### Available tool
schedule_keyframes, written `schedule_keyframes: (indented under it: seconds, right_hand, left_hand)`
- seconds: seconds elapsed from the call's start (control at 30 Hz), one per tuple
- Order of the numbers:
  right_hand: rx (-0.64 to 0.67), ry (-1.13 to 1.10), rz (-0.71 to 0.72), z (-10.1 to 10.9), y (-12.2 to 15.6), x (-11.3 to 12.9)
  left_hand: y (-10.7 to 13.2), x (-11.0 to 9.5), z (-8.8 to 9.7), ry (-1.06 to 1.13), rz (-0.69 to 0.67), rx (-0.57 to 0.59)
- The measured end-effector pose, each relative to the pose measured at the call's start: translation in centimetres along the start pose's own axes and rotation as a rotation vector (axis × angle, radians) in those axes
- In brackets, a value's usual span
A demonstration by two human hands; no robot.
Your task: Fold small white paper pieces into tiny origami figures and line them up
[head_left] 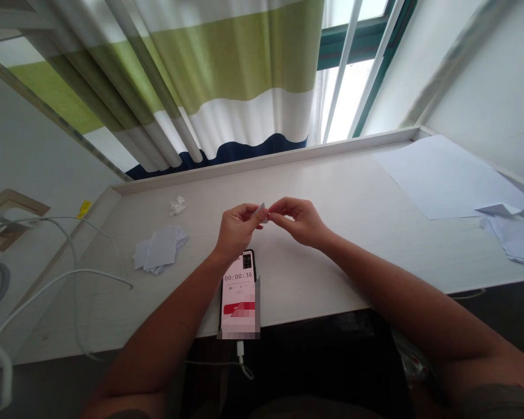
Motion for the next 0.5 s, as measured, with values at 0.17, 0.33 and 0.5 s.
schedule_keyframes:
  seconds: [0.17,0.33,0.5]
  right_hand:
    - [0.011,0.047,0.02,0.5,-0.4,0.3]
    - [-0.049,0.089,0.037,1.0,-0.5,0.3]
    - [-0.075,0.003,-0.019,0.9,-0.5,-0.2]
  left_hand:
    - [0.5,0.5,-0.8,-0.056,0.034,0.137]
    - [0.6,1.0,-1.6,-0.035,0.061,0.251]
    - [0.6,0.7,-1.6,-0.068,0.053,0.276]
Point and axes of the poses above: each hand's wrist, its own y-axis away from the middle knuckle, its own z-axis out of the back of the hand, x = y × z, the point moved 6 cm from there along -y, towards the middle knuckle, and after that the axes turned 3 degrees about z, right-handed, at the moved point
